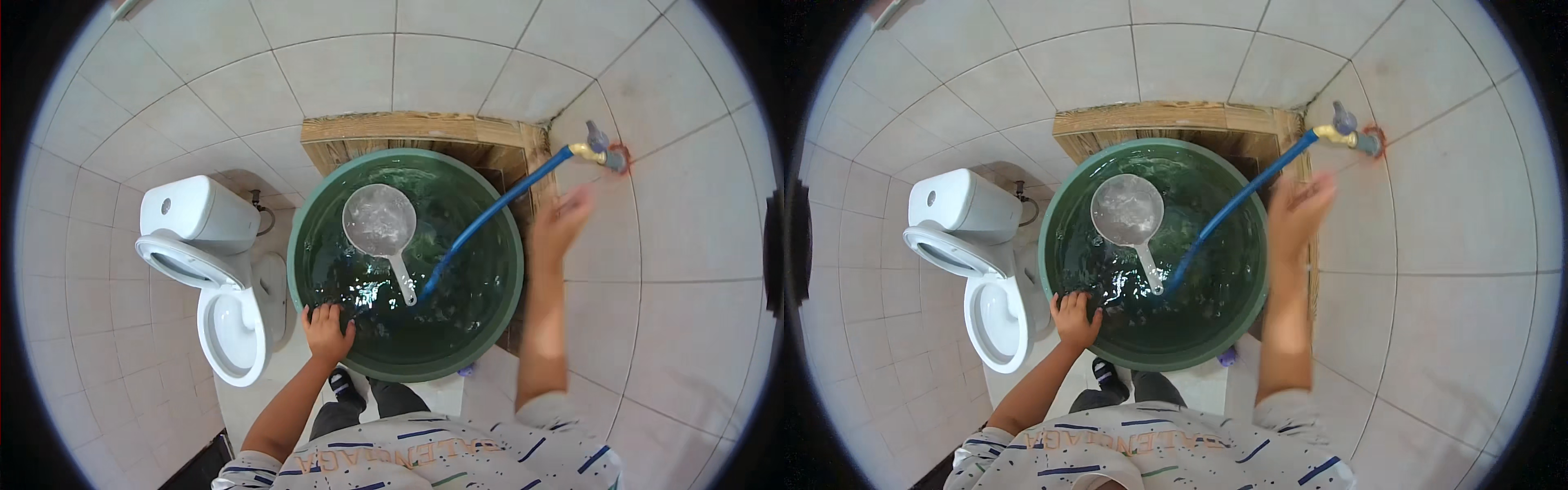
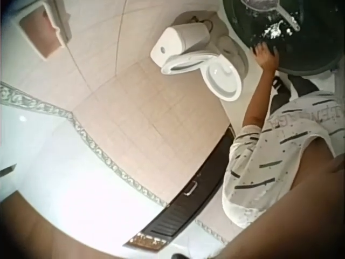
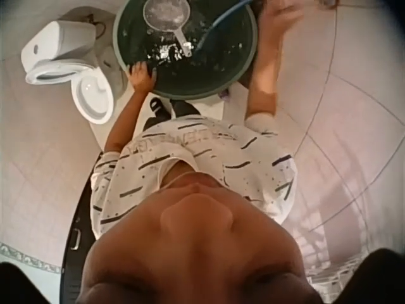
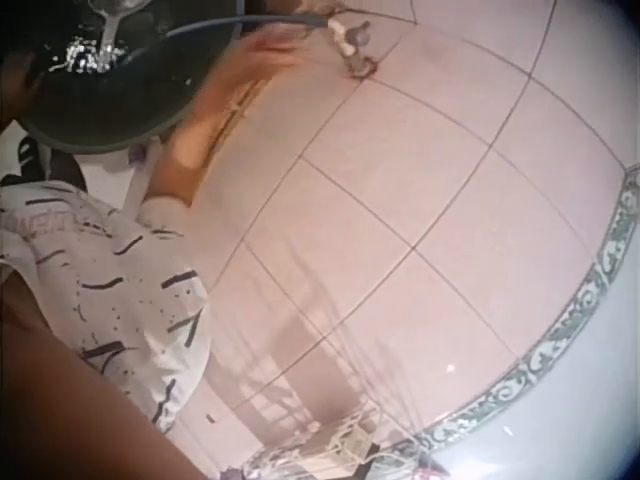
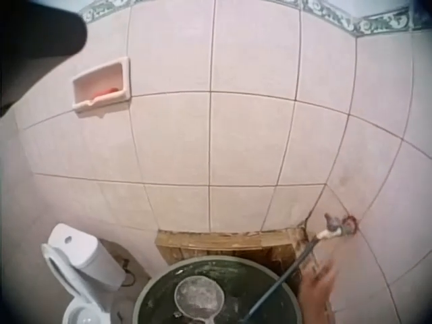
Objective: Cleaning a toilet bowl and the surrounding tiled bathroom area using a brush and water.
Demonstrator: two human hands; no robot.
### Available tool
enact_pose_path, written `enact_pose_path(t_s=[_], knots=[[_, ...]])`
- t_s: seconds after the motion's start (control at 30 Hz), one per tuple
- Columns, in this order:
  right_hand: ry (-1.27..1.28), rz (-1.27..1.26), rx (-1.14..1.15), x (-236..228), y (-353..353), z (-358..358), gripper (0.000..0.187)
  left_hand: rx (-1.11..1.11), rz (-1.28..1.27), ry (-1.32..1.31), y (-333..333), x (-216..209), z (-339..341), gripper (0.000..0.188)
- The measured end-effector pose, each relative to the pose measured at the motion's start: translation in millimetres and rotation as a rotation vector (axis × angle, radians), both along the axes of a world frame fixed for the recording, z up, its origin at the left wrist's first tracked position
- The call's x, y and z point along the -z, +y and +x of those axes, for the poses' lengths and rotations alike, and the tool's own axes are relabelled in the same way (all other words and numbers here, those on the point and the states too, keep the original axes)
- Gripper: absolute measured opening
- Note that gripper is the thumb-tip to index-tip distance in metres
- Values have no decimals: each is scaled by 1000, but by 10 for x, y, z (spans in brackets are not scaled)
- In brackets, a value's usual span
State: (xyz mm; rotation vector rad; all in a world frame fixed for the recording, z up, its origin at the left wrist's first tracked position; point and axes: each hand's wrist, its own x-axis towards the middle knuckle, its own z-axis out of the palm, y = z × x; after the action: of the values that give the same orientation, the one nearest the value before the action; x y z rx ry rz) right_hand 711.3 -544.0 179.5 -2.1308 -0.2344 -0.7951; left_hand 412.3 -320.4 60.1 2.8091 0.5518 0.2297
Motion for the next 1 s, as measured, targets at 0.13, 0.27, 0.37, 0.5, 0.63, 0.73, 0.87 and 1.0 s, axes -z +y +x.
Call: enact_pose_path(t_s=[0.13, 0.27, 0.37, 0.5, 0.63, 0.73, 0.87, 1.0], knots=[[528, 551, -102, 1371, 317, -993, 54, 18, -50, 104, -3, -46, 7, 32], [728, 646, -11, 2102, 491, -1252, 57, 59, -42, 164, 0, -65, 0, 32], [1080, 568, -117, 2377, 533, -1220, 52, 83, -40, 185, -1, -41, 4, 33], [1485, 283, -182, 2673, 502, -1347, 28, 75, -13, 213, -12, -15, -11, 34], [1496, 364, -344, 2671, 394, -1660, 23, 78, -37, 245, -9, -23, -40, 33], [1777, 361, -49, 2437, 386, -1853, 18, 77, -36, 246, -8, -18, -61, 32], [1723, 1052, -59, 2001, 513, -2073, 25, 86, -46, 246, 0, 12, -109, 31], [1528, 1351, 112, 1436, 613, -2349, 31, 96, -18, 183, 10, 63, -144, 30]])
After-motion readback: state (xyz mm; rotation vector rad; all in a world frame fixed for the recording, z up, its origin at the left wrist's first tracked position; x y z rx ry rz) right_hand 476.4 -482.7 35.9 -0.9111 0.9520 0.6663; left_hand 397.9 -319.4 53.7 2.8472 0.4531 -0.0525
